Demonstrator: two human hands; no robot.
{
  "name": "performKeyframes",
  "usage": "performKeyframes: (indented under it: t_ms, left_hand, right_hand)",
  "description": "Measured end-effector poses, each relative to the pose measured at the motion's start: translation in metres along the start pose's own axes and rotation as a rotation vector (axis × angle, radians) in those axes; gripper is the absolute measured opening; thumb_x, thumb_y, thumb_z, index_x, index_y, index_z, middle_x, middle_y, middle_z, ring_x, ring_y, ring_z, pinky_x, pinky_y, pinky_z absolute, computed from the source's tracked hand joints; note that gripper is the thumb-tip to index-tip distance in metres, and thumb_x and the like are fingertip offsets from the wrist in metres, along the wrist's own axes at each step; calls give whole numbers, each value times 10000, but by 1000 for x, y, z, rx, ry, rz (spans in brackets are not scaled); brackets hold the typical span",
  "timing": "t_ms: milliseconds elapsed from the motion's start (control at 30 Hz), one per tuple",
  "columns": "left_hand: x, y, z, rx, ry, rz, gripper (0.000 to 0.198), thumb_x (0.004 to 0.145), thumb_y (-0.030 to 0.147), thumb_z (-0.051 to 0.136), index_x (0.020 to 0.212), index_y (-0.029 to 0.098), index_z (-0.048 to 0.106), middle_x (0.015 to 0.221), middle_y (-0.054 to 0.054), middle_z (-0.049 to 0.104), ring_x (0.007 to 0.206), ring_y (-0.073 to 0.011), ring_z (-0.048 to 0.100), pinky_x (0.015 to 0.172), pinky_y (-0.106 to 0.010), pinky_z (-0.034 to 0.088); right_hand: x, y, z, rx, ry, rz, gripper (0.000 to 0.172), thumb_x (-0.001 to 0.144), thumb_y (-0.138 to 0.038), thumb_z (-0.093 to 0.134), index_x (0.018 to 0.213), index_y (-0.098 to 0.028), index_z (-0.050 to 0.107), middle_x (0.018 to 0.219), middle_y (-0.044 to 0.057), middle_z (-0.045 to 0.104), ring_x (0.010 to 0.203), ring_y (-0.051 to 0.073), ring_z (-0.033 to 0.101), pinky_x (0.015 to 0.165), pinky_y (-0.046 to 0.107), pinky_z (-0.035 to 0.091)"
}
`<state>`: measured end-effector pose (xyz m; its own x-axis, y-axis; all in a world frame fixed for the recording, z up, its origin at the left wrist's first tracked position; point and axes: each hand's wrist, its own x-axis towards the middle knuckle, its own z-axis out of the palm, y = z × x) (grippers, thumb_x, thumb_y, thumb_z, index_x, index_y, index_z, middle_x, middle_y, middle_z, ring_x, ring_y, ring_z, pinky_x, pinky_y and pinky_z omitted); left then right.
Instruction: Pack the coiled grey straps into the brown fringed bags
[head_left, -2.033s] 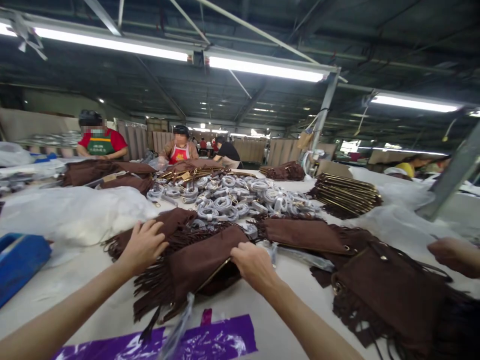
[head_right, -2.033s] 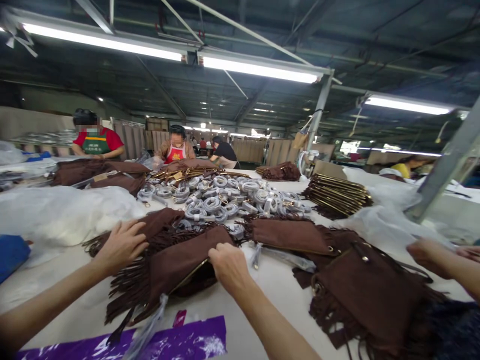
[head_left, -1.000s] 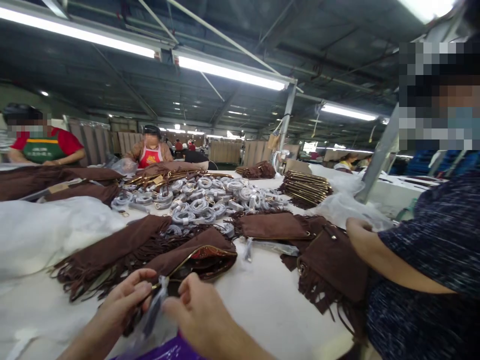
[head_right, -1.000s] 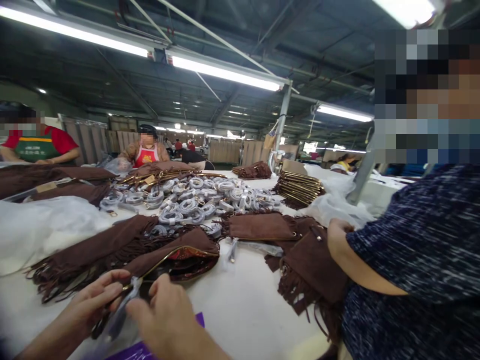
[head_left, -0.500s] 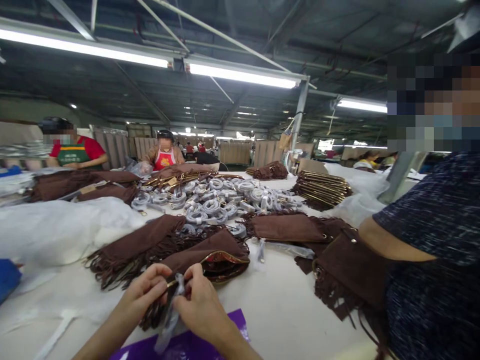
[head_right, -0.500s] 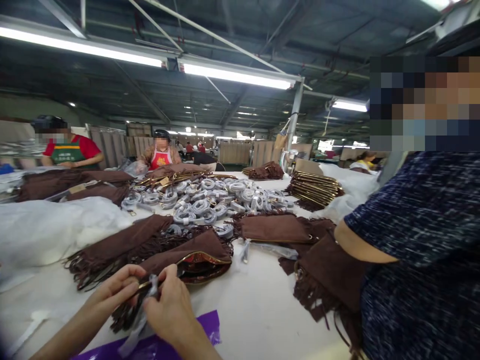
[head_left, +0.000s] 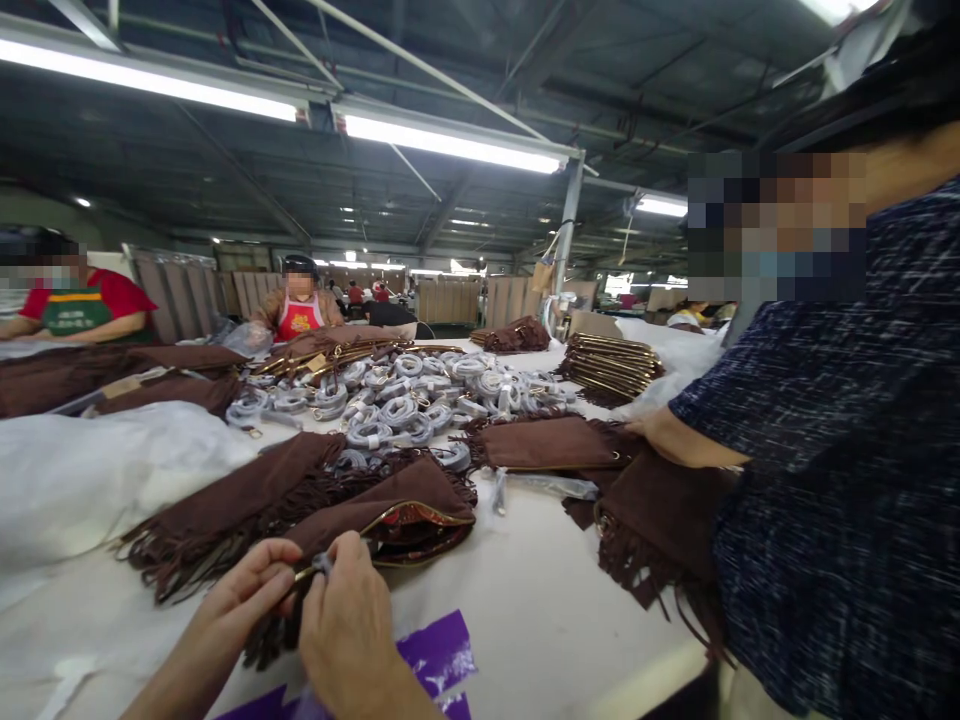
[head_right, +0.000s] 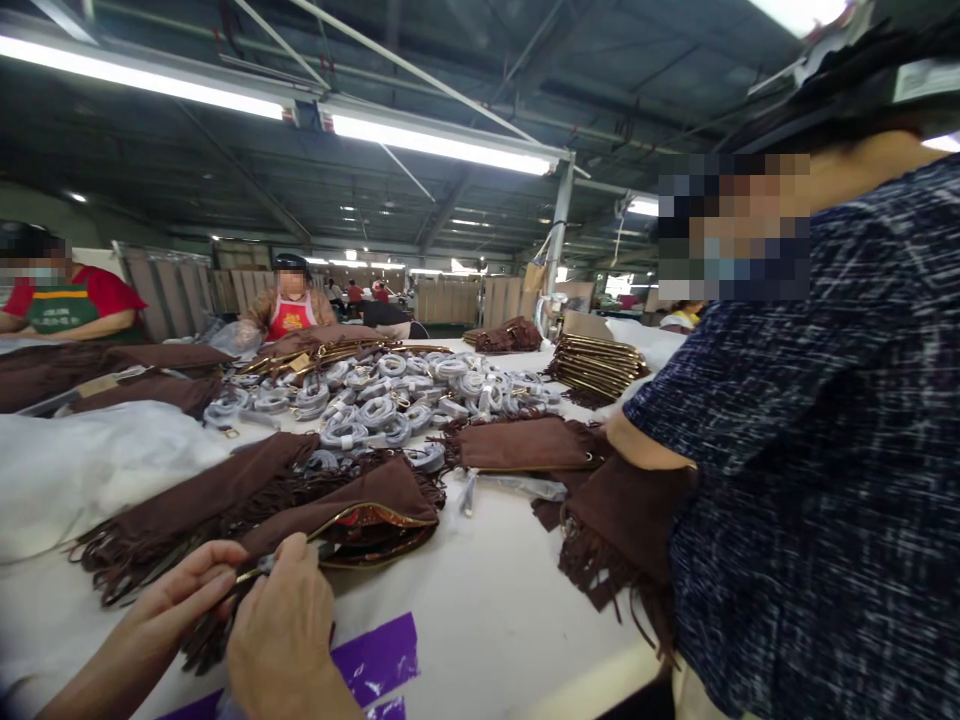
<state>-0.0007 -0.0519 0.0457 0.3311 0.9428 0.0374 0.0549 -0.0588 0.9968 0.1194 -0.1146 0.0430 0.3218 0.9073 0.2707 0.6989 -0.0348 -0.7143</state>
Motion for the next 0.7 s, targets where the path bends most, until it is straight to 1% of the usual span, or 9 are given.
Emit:
performKeyframes:
  t_ms: [67, 167, 267, 367, 467, 533, 567, 633, 700]
  left_hand:
    - [0, 0, 0, 2, 1, -12, 413, 580, 475, 770, 849, 213, 596, 569, 53, 553, 554, -144, 514, 528, -241, 401]
    - [0, -3, -3, 54, -47, -27, 443, 606, 532, 752, 879, 226, 585, 540, 57, 552, 526, -139, 483, 497, -234, 367]
    - [4, -11, -12, 125, -101, -5, 475, 623, 614, 722, 874, 235, 582, 523, 49, 562, 524, -147, 487, 504, -240, 375]
    - [12, -20, -26, 173, -121, 27, 492, 614, 661, 708, 849, 244, 594, 513, 43, 560, 536, -161, 510, 541, -253, 415]
    - [19, -27, -48, 191, -41, 40, 512, 562, 686, 725, 817, 258, 607, 510, 41, 557, 534, -173, 522, 524, -255, 434]
    - [21, -29, -63, 190, 41, 60, 517, 518, 690, 744, 781, 265, 610, 503, 43, 550, 529, -174, 524, 508, -249, 440]
    - [22, -29, -68, 190, 66, 73, 508, 506, 685, 751, 761, 268, 612, 499, 43, 548, 524, -173, 521, 504, -248, 443]
    - [21, -29, -74, 211, 66, 84, 479, 500, 671, 755, 726, 272, 617, 481, 42, 540, 498, -170, 506, 487, -248, 436]
    - [18, -29, -73, 259, 33, 65, 452, 504, 652, 754, 712, 271, 625, 461, 40, 537, 478, -168, 492, 472, -249, 422]
  right_hand:
    - [5, -2, -2, -81, -65, 13, 232, 836, -107, 495, 1053, -182, 526, 1059, 139, 656, 961, 301, 665, 806, 430, 539]
    - [8, -3, -5, -192, -126, 1, 305, 829, -9, 442, 1072, -173, 529, 1059, 132, 671, 971, 293, 677, 787, 425, 561]
    - [9, -3, -5, -270, -140, 3, 359, 783, 32, 476, 1093, -146, 514, 1007, 147, 689, 913, 306, 700, 741, 419, 578]
    - [13, 3, -9, -344, -138, 13, 394, 739, 45, 534, 1096, -120, 504, 957, 185, 696, 842, 328, 716, 678, 413, 580]
    - [23, 28, -33, -406, -80, 42, 339, 778, 72, 471, 1054, -121, 508, 910, 199, 704, 819, 328, 721, 657, 395, 554]
    - [30, 56, -58, -444, -3, 90, 285, 841, 63, 390, 1010, -134, 506, 883, 189, 709, 825, 312, 720, 647, 356, 521]
    - [33, 71, -70, -453, 44, 114, 240, 877, 27, 380, 996, -140, 504, 881, 179, 710, 835, 304, 717, 641, 333, 497]
    - [35, 99, -90, -457, 47, 115, 126, 897, -71, 470, 991, -149, 500, 864, 154, 715, 848, 298, 707, 640, 306, 457]
    - [34, 120, -99, -456, 17, 95, 102, 879, -119, 540, 956, -179, 508, 846, 104, 721, 840, 267, 701, 639, 274, 418]
